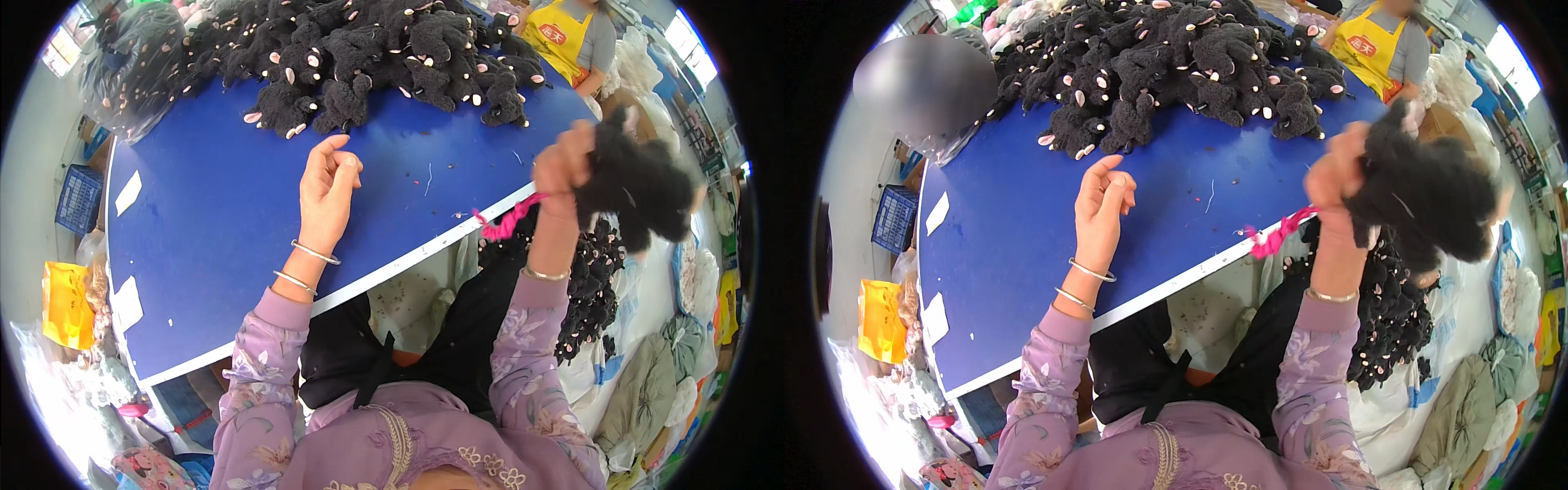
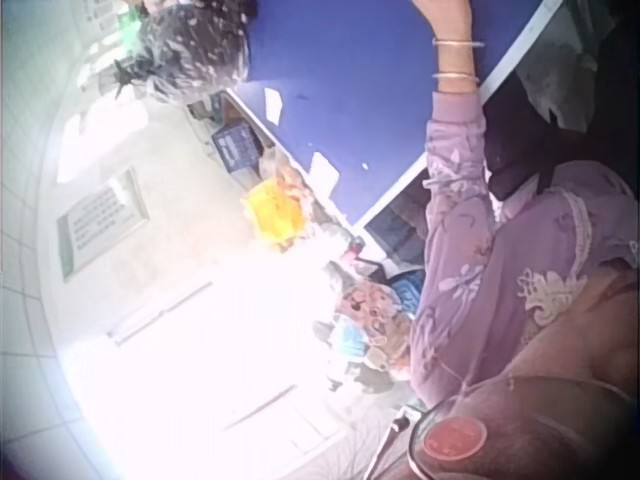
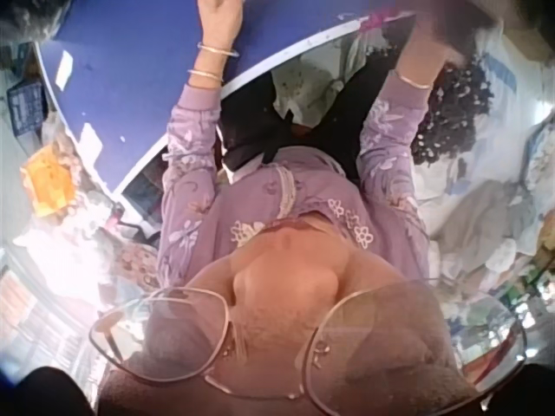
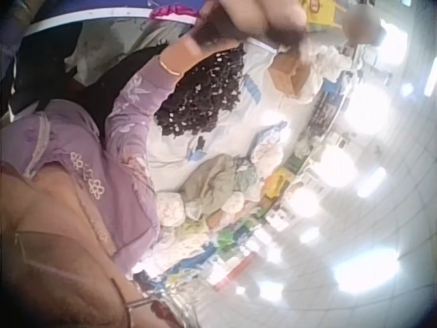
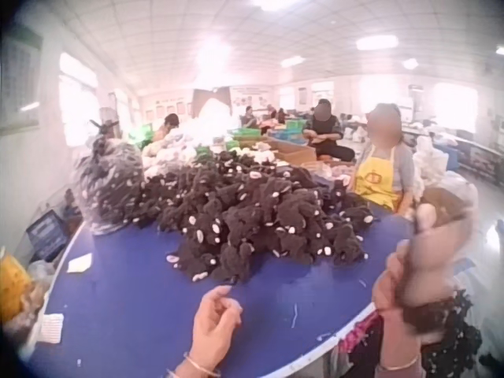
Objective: The person trims loose threads and excess fabric from small black stuffed animals using scissors. They handle each toy one at a time, snip stray fibers, and place the finished items into a large white sack.
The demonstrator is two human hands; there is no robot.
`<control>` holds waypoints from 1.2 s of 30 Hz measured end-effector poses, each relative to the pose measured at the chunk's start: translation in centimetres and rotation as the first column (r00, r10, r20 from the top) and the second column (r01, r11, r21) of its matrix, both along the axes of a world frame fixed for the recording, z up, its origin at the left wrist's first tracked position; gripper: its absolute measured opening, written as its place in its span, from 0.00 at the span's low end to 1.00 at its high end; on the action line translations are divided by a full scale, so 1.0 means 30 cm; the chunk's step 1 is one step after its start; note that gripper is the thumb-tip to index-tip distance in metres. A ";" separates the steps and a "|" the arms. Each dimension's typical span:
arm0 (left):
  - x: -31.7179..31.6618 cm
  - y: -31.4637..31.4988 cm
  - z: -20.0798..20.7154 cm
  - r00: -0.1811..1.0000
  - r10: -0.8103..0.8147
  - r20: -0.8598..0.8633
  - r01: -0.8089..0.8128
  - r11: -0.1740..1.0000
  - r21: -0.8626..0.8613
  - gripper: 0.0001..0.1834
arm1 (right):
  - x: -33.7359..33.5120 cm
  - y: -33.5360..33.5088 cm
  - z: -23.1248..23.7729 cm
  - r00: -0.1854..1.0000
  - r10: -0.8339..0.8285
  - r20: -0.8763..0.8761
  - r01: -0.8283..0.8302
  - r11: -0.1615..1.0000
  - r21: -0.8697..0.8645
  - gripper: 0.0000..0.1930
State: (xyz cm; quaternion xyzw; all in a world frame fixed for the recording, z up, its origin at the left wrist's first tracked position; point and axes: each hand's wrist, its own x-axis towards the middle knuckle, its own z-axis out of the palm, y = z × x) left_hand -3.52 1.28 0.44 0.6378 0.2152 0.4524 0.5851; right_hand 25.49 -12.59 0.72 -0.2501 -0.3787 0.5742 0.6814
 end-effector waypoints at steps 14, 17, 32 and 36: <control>0.020 -0.007 0.005 1.000 0.031 0.000 -0.031 0.990 -0.135 0.08 | 0.082 0.012 -0.071 0.877 -0.190 0.442 0.161 0.982 0.102 0.15; -0.010 0.005 -0.001 0.999 0.035 -0.041 -0.040 0.991 -0.126 0.08 | -0.199 0.092 0.019 0.174 -0.251 0.952 0.567 0.816 0.112 0.06; -0.001 -0.024 0.018 0.982 -0.177 -0.063 0.159 0.961 -0.228 0.23 | -0.343 0.095 0.119 0.592 -0.466 0.657 0.582 0.812 0.052 0.06; -0.001 -0.025 0.017 0.958 -0.255 -0.133 0.217 0.944 -0.247 0.23 | -0.359 0.117 0.094 0.680 -0.519 0.519 0.592 0.805 0.030 0.07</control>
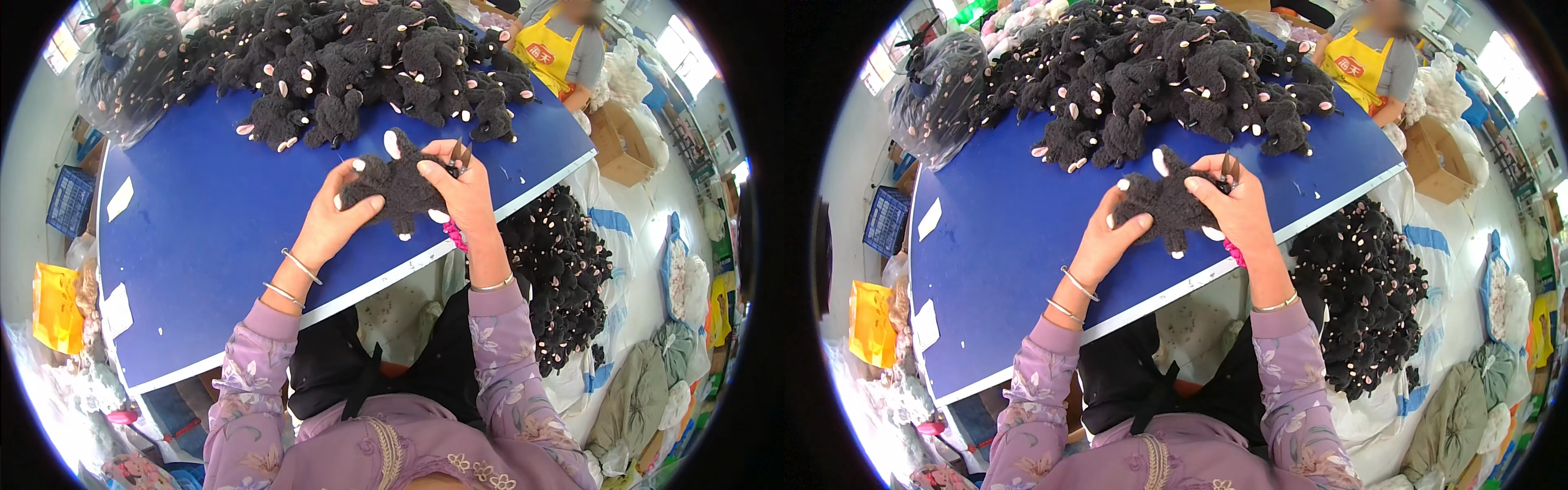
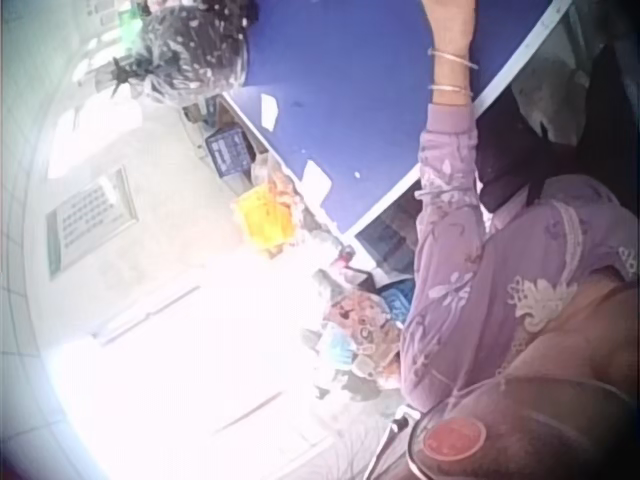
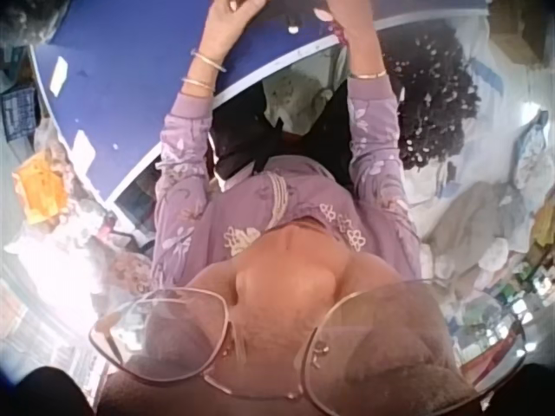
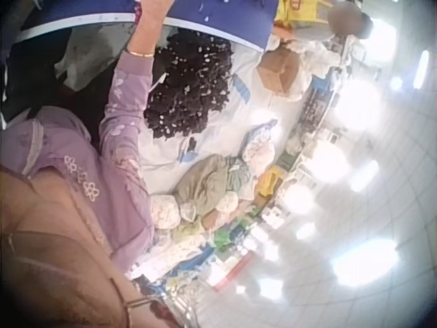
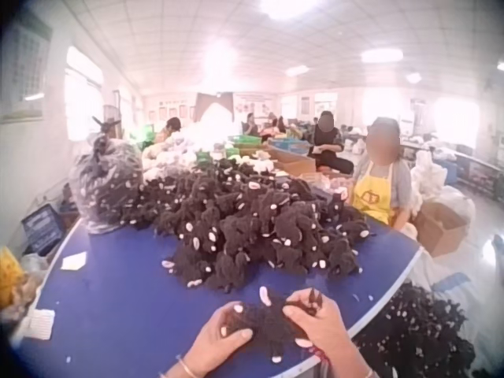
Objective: The person trims loose threads and excess fabric from small black stuffed animals using scissors. They handle each toy one at a time, snip stray fibers, and place the finished items into a large white sack.
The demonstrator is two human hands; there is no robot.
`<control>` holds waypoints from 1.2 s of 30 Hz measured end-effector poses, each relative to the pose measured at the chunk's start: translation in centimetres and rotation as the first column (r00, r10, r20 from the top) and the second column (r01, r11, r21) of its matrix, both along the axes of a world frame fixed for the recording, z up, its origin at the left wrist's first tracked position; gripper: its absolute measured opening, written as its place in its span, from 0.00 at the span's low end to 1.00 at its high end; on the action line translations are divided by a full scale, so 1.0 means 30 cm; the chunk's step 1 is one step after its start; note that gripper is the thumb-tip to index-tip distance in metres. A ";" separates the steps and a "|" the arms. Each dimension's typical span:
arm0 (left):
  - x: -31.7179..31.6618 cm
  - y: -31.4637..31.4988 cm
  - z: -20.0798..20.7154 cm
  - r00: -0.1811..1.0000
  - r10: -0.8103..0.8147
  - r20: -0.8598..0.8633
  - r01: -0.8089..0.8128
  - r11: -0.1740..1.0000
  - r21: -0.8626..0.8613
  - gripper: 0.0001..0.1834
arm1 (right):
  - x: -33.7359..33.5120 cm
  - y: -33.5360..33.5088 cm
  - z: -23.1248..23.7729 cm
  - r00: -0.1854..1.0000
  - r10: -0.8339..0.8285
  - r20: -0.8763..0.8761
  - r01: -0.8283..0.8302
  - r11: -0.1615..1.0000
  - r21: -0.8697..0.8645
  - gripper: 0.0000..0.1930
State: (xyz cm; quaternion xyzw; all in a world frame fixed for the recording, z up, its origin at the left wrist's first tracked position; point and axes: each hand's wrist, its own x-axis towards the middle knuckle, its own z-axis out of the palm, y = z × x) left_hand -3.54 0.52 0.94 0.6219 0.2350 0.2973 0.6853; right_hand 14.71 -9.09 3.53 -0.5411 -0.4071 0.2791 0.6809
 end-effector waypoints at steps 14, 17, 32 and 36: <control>-0.120 0.124 0.033 0.879 0.111 -0.464 0.138 0.871 0.471 0.13 | 0.134 0.050 -0.102 0.937 -0.217 -0.275 0.203 0.976 -0.079 0.06; -0.158 0.059 0.130 0.991 -0.111 0.068 0.119 0.985 -0.122 0.10 | 0.124 0.028 -0.105 0.945 -0.214 -0.245 0.199 0.976 -0.085 0.06; -0.018 -0.026 0.027 0.995 0.095 -0.027 -0.093 0.993 0.066 0.10 | -0.010 0.009 -0.034 0.976 0.127 -0.178 -0.128 0.992 0.007 0.17; -0.019 -0.022 0.015 0.995 0.092 -0.030 -0.088 0.990 0.109 0.10 | -0.012 0.001 -0.015 0.983 0.156 -0.095 -0.159 0.987 -0.027 0.14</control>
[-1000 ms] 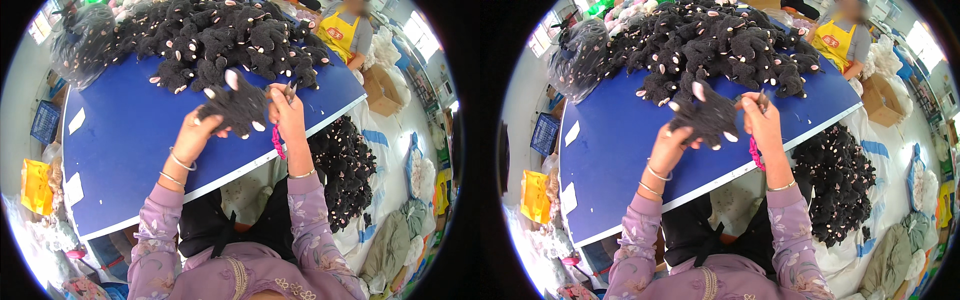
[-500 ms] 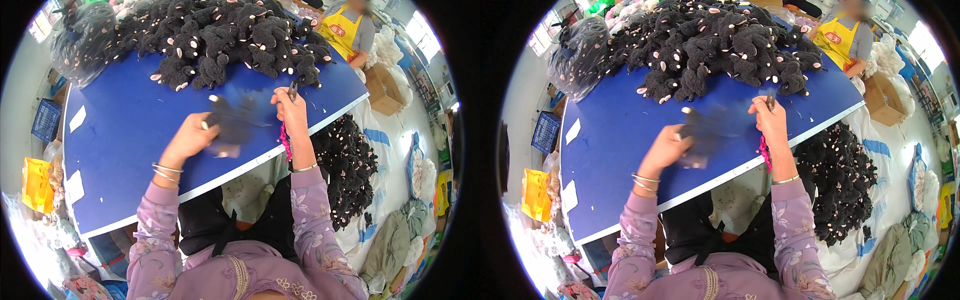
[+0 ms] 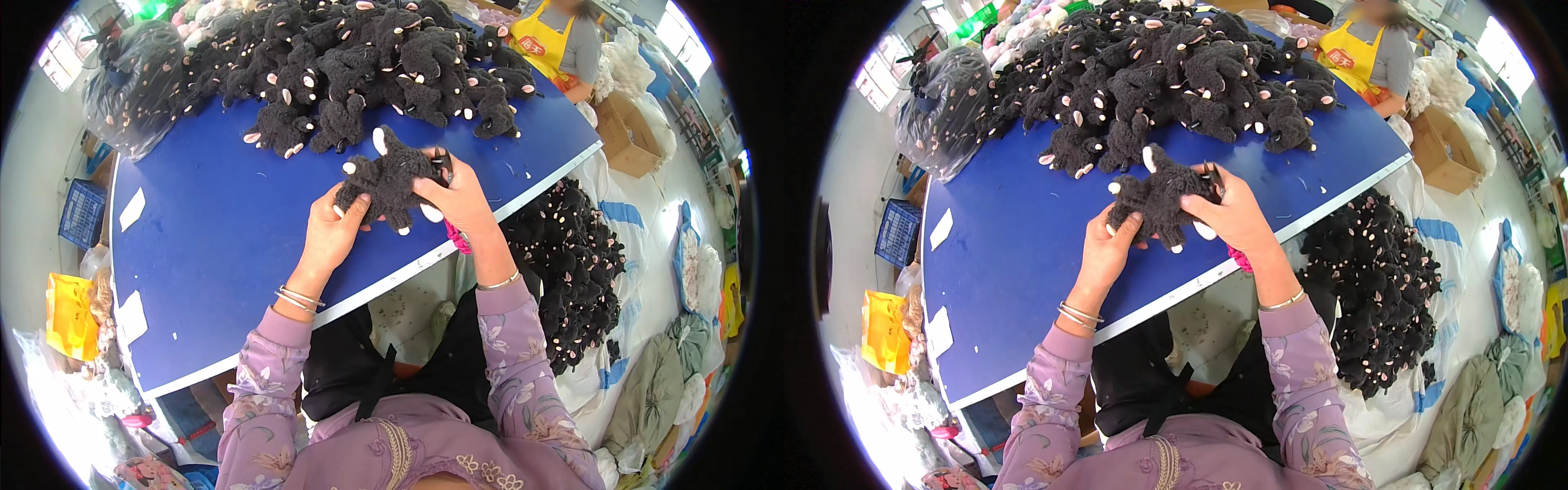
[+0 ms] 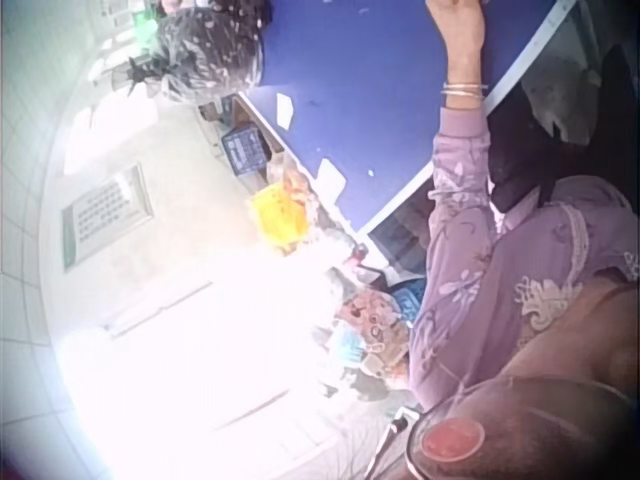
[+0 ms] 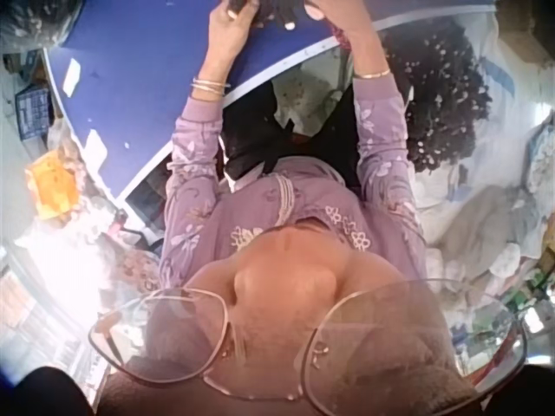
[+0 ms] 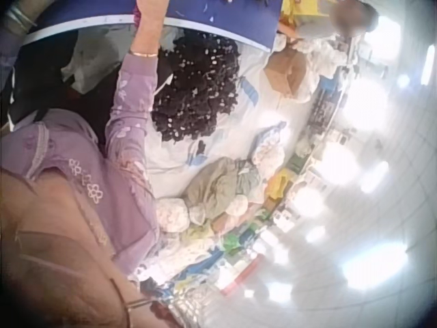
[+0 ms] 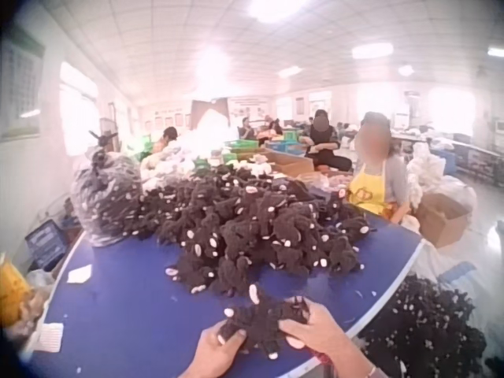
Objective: The person trims loose threads and excess fabric from small black stuffed animals using scissors. They handle each toy one at a time, snip stray fibers, and place the finished items into a large white sack.
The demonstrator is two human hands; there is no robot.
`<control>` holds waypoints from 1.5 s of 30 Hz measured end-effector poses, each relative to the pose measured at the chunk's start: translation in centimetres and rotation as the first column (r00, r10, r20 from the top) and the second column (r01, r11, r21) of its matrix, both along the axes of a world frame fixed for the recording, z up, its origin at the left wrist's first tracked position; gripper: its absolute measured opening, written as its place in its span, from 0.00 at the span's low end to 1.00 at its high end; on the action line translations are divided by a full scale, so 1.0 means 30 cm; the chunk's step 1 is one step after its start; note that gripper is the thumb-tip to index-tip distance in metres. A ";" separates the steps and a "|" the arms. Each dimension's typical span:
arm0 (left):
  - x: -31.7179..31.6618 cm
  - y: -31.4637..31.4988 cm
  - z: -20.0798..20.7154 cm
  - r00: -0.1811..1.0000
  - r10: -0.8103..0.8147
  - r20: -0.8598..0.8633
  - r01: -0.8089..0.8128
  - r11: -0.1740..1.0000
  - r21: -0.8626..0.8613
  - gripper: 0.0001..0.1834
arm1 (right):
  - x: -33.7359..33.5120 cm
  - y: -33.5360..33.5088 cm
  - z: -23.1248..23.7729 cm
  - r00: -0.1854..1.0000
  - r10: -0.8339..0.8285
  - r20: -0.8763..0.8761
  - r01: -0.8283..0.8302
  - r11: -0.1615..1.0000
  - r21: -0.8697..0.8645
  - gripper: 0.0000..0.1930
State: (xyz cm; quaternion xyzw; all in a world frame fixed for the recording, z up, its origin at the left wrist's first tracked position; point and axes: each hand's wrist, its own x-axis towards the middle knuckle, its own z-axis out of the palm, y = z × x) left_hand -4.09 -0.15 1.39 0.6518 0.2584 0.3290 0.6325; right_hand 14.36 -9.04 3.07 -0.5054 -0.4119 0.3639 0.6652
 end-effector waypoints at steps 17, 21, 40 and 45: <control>0.004 -0.021 0.013 0.995 0.087 0.056 -0.090 0.994 0.067 0.06 | 0.033 -0.010 0.019 0.829 -0.512 0.225 0.501 0.859 0.106 0.06; 0.007 -0.013 0.018 0.955 0.223 0.195 -0.295 0.777 0.556 0.12 | 0.120 -0.055 0.020 0.962 -0.107 -0.250 0.088 0.992 -0.088 0.19; 0.022 -0.015 -0.023 0.956 0.162 0.245 -0.267 0.827 0.495 0.21 | 0.071 -0.044 -0.018 0.992 -0.116 0.050 0.121 0.986 -0.113 0.11; 0.005 0.091 -0.008 0.927 0.344 0.151 -0.372 0.785 0.495 0.23 | 0.245 -0.165 0.129 0.802 0.173 -0.572 0.199 0.825 0.529 0.34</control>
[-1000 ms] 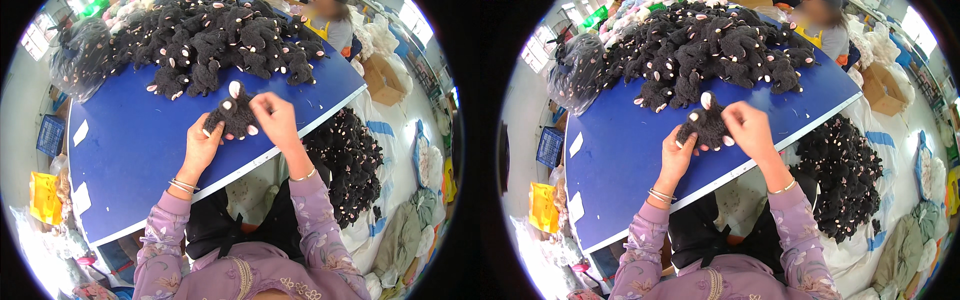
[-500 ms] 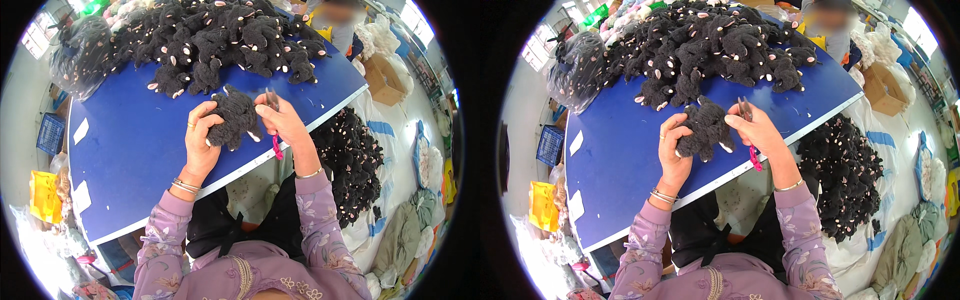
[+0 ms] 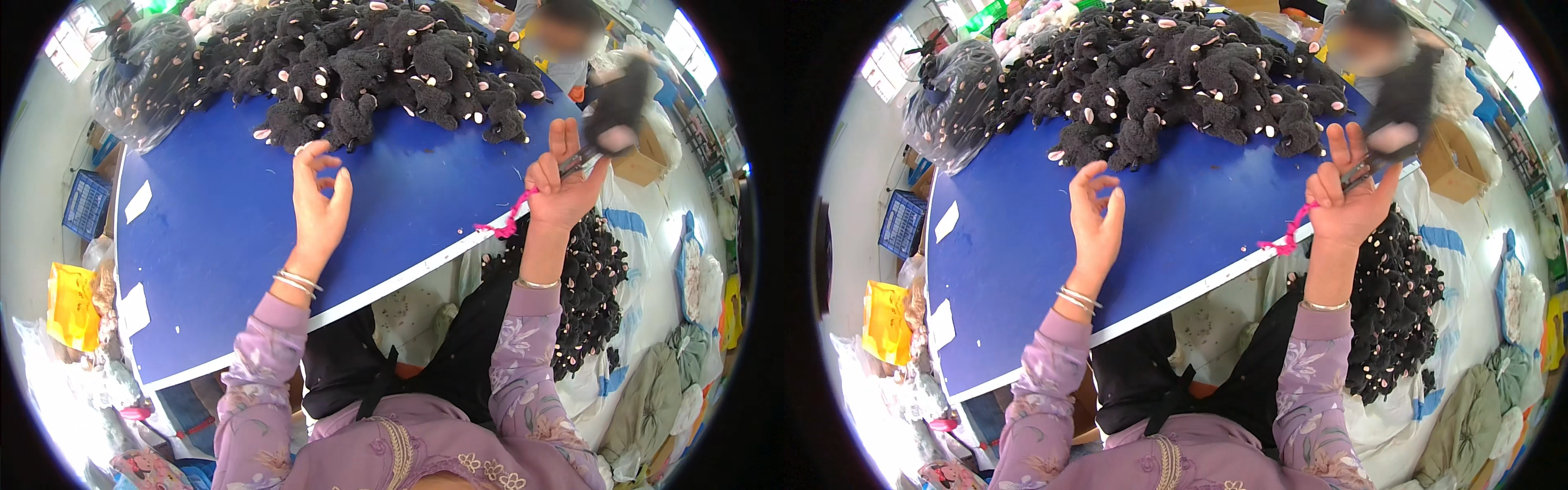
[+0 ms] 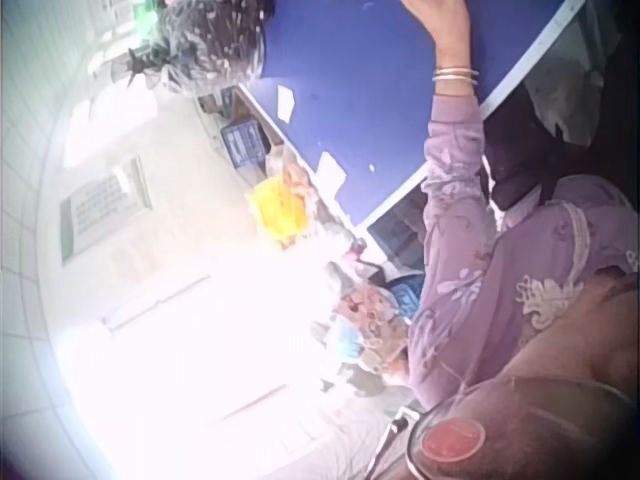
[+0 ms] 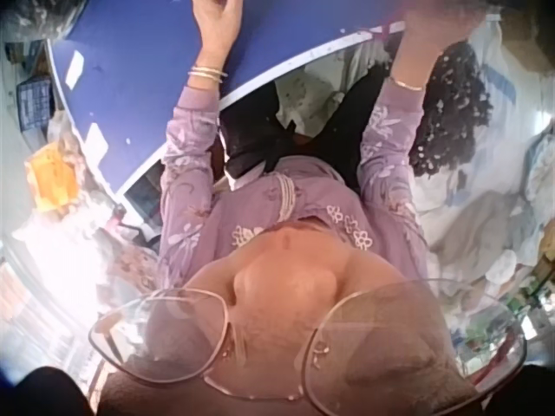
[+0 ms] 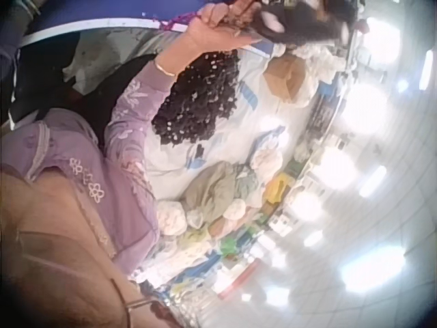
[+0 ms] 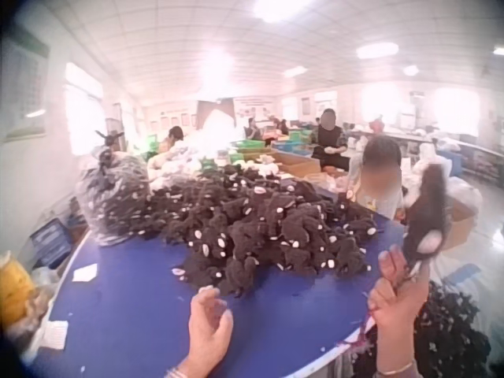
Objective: The person trims loose threads and excess fabric from small black stuffed animals using scissors. They handle each toy one at a time, snip stray fibers, and place the finished items into a large white sack.
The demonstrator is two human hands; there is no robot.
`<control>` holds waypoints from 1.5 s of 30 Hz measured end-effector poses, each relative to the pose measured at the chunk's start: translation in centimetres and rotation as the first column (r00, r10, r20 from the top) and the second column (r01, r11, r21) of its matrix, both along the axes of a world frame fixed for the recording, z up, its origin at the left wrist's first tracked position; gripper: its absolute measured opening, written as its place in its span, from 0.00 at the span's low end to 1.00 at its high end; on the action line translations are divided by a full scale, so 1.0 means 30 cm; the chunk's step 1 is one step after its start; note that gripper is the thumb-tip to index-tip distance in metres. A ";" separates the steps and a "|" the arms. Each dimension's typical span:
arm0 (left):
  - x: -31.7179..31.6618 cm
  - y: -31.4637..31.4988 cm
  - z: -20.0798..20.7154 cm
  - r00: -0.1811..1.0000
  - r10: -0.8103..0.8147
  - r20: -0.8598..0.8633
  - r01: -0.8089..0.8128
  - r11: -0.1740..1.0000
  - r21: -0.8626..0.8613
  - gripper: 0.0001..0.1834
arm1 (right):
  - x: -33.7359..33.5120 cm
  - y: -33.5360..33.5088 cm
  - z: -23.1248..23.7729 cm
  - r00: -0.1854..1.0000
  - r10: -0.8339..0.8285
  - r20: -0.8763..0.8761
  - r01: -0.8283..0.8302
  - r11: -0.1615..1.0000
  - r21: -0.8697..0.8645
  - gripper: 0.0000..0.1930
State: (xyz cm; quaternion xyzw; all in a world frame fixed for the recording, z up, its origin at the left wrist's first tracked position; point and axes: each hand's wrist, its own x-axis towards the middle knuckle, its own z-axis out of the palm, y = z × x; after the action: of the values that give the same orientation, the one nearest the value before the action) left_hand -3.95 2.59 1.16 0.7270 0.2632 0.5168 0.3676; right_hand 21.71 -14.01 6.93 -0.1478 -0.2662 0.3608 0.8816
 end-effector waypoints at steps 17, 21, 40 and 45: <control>0.160 0.182 -0.011 0.979 -0.184 -0.086 0.159 0.958 -0.237 0.17 | -0.184 0.201 -0.212 0.593 0.119 0.796 0.532 0.685 -0.499 0.11; 0.101 0.039 0.068 0.829 -0.441 0.345 0.554 0.561 -0.615 0.12 | -0.198 0.185 -0.176 0.570 0.073 0.818 0.579 0.671 -0.463 0.14; 0.123 -0.054 -0.030 0.908 -0.296 0.296 0.419 0.633 -0.651 0.18 | -0.327 0.148 -0.105 0.260 0.070 0.963 0.579 0.787 -0.214 0.09; 0.117 -0.060 -0.014 0.906 -0.307 0.292 0.423 0.621 -0.660 0.17 | -0.298 0.149 -0.130 0.305 0.130 0.944 0.527 0.802 -0.281 0.04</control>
State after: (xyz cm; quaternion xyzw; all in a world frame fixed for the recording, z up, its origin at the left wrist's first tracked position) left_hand -0.44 0.78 0.73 0.5253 0.2595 0.3421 0.7346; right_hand 12.78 -9.55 3.04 -0.6060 -0.5853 0.1479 0.5180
